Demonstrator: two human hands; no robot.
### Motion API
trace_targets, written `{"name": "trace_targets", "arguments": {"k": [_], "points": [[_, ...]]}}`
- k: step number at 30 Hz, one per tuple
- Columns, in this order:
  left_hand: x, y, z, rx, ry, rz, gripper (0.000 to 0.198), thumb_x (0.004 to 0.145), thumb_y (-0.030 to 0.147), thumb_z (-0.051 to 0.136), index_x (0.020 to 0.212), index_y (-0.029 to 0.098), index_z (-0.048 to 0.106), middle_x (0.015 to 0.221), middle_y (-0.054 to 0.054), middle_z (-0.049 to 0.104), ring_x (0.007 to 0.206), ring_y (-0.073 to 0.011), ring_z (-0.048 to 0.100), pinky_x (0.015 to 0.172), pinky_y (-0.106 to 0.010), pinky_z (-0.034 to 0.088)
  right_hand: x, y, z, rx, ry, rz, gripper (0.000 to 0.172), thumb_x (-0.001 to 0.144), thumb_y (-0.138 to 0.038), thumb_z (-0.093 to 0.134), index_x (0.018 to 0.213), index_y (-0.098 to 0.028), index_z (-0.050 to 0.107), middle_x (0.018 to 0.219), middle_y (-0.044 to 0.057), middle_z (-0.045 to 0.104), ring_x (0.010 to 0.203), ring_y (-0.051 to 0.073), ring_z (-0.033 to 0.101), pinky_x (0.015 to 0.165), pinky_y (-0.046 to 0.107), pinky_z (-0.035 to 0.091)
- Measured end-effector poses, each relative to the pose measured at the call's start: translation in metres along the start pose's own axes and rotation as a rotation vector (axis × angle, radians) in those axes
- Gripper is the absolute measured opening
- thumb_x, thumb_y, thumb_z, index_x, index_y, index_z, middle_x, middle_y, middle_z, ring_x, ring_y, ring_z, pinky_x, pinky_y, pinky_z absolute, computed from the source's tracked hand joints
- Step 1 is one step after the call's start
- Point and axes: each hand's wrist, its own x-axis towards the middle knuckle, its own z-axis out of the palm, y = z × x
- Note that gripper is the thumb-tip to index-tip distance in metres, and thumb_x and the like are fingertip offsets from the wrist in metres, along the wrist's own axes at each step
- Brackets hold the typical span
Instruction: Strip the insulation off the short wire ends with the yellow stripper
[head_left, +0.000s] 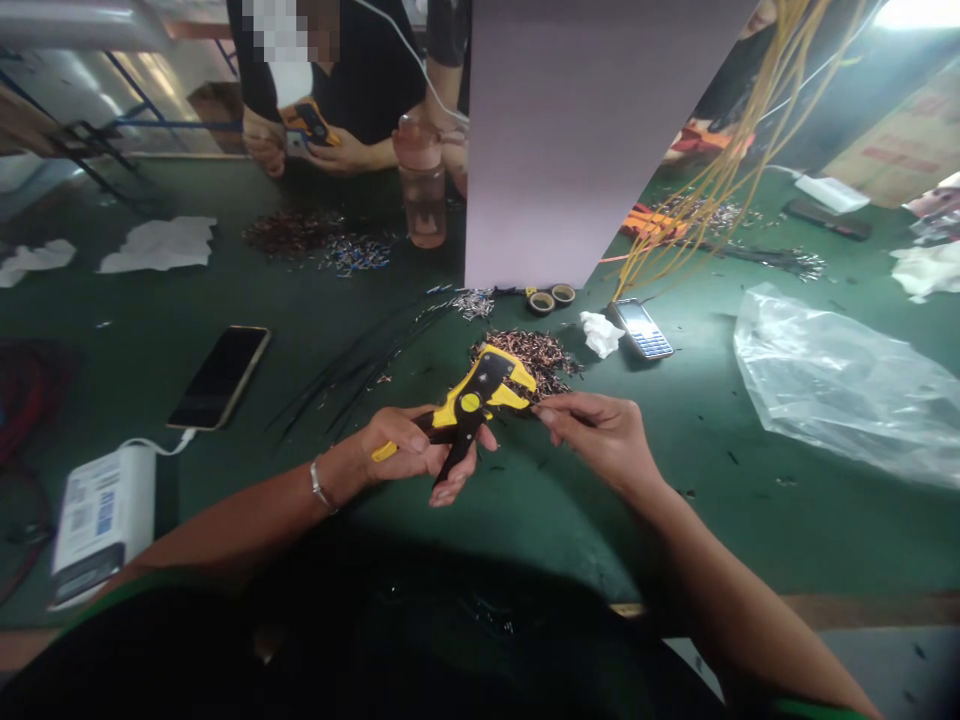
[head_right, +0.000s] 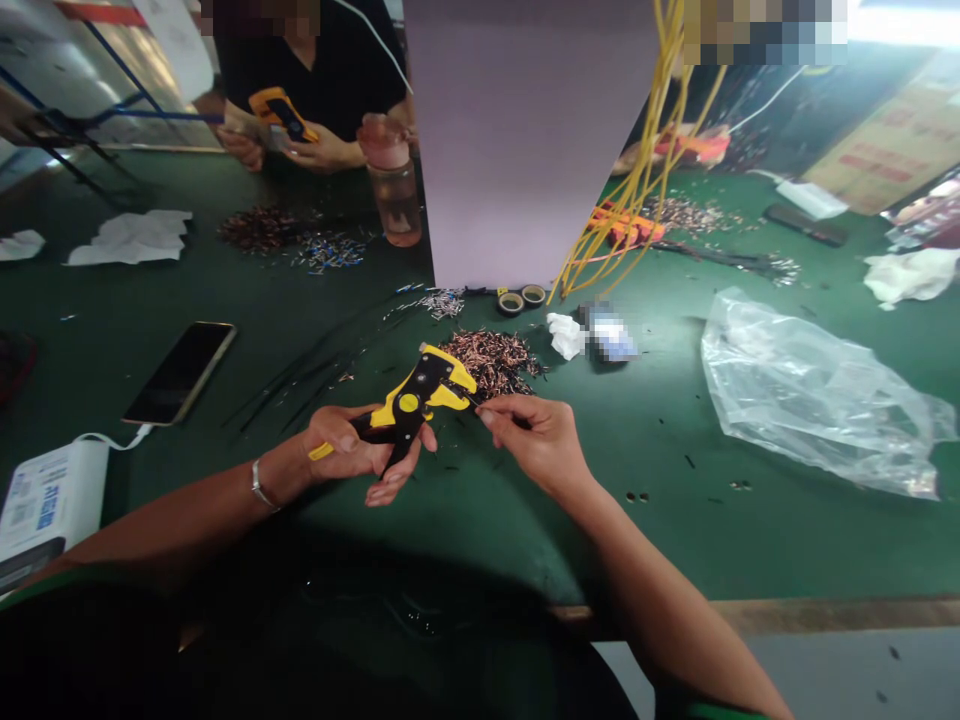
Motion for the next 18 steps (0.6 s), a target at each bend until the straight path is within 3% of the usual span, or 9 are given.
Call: {"name": "trace_targets", "arguments": {"k": [18], "points": [[0.0001, 0.0012, 0.0046, 0.041, 0.049, 0.007, 0.05, 0.057, 0.033, 0.068, 0.105, 0.015, 0.068, 0.072, -0.008, 0.062, 0.057, -0.0206, 0.056, 0.05, -0.036, 0.05, -0.0034, -0.0005, 0.0006, 0.004, -0.013, -0.028, 0.014, 0.073, -0.034, 0.073, 0.073, -0.022, 0.081, 0.048, -0.001, 0.063, 0.046, 0.013, 0.053, 0.046, 0.029, 0.042]]}}
